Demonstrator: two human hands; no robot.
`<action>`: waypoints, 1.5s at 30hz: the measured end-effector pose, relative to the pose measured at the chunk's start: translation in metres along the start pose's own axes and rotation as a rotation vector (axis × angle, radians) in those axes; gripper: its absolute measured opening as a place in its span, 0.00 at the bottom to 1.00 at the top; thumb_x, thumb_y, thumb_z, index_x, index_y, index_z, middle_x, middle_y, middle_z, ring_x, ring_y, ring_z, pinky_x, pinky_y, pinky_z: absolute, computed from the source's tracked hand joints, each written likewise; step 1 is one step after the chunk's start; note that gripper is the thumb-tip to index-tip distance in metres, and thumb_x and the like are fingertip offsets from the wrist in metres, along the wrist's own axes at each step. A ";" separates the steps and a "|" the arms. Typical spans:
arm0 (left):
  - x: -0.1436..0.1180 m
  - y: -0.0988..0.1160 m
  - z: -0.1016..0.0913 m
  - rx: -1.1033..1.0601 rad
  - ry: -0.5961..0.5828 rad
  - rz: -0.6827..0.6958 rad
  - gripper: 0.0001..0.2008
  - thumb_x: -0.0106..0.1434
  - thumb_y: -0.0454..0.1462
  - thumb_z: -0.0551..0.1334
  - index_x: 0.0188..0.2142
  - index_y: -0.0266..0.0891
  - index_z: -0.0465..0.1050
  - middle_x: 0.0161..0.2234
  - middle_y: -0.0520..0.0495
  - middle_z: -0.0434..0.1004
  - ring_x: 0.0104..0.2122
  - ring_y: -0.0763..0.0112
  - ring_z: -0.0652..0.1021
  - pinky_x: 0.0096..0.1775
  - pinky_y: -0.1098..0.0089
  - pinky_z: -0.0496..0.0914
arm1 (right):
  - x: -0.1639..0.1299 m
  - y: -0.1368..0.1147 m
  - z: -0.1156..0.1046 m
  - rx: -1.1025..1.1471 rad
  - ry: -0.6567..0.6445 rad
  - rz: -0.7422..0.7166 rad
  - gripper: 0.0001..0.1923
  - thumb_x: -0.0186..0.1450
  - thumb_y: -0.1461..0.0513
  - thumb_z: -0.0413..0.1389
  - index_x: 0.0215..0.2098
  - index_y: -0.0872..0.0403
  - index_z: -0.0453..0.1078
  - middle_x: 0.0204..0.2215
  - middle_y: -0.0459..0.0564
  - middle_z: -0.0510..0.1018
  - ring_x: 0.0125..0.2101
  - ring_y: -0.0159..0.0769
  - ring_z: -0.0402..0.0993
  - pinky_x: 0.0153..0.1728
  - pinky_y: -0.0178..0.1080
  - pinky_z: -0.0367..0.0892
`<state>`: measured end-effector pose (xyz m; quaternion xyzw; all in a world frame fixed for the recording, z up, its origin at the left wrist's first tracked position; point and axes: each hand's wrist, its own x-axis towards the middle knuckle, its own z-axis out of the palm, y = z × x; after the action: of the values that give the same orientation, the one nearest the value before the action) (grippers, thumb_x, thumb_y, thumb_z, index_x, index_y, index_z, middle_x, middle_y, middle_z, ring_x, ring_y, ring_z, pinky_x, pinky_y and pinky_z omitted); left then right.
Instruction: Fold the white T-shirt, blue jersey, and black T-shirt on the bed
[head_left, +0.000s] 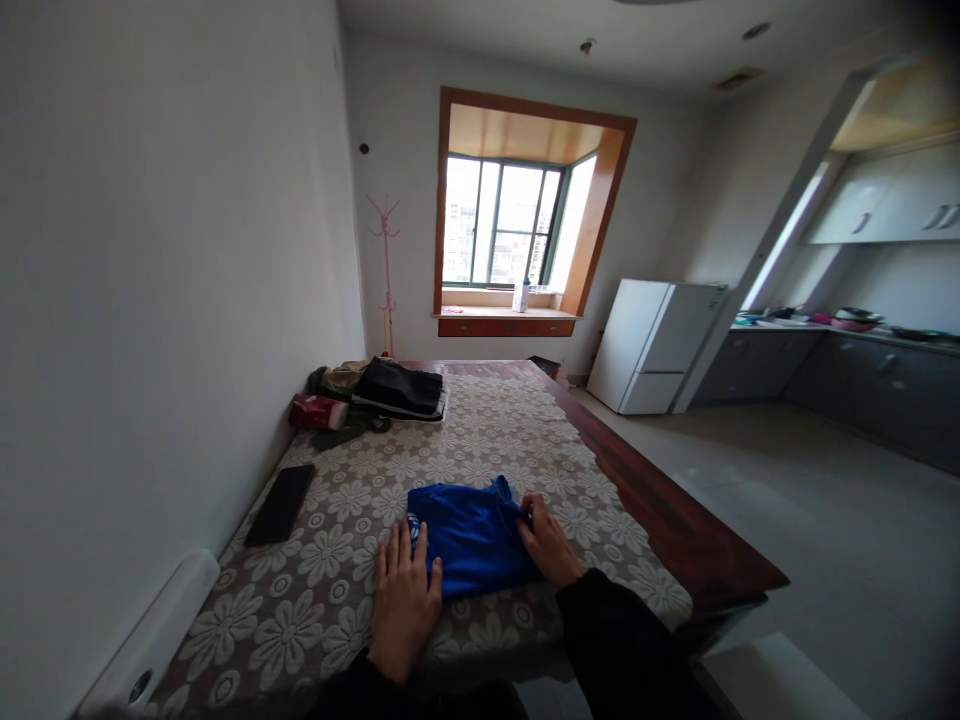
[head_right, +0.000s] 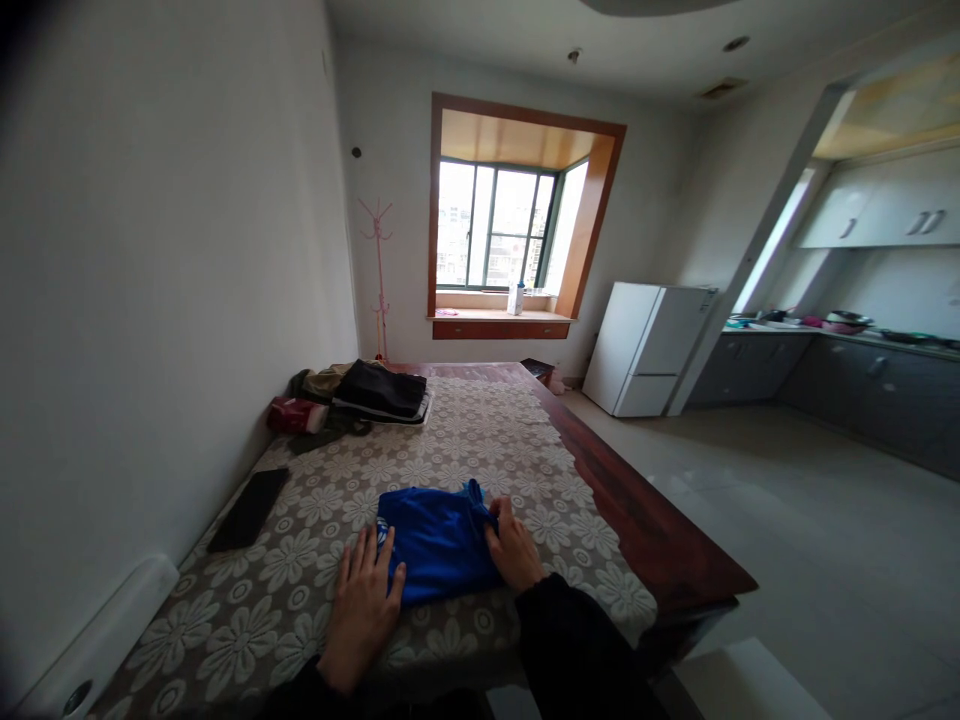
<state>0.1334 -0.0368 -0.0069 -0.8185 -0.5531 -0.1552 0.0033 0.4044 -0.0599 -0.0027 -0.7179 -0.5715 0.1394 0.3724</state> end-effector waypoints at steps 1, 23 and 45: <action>0.000 0.000 0.001 0.007 0.002 0.004 0.29 0.71 0.43 0.48 0.69 0.38 0.58 0.70 0.36 0.58 0.69 0.52 0.58 0.68 0.47 0.51 | 0.000 -0.001 -0.002 0.032 -0.008 -0.003 0.10 0.65 0.62 0.49 0.45 0.47 0.58 0.38 0.48 0.78 0.40 0.43 0.78 0.46 0.43 0.67; -0.002 -0.003 0.010 0.033 0.020 0.073 0.30 0.72 0.42 0.45 0.70 0.34 0.53 0.71 0.42 0.50 0.71 0.51 0.51 0.68 0.43 0.51 | 0.005 0.017 -0.038 0.382 -0.382 -0.026 0.36 0.63 0.53 0.56 0.69 0.42 0.57 0.67 0.50 0.63 0.65 0.50 0.59 0.66 0.54 0.52; -0.002 -0.007 0.013 -0.037 0.012 0.099 0.28 0.74 0.41 0.43 0.72 0.42 0.47 0.71 0.47 0.52 0.71 0.54 0.51 0.68 0.43 0.50 | 0.027 0.035 -0.052 0.286 -0.452 -0.003 0.41 0.48 0.64 0.59 0.62 0.48 0.70 0.62 0.54 0.69 0.62 0.54 0.63 0.62 0.53 0.60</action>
<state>0.1295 -0.0339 -0.0206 -0.8440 -0.5088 -0.1699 -0.0011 0.4706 -0.0571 0.0143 -0.6076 -0.6159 0.3750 0.3331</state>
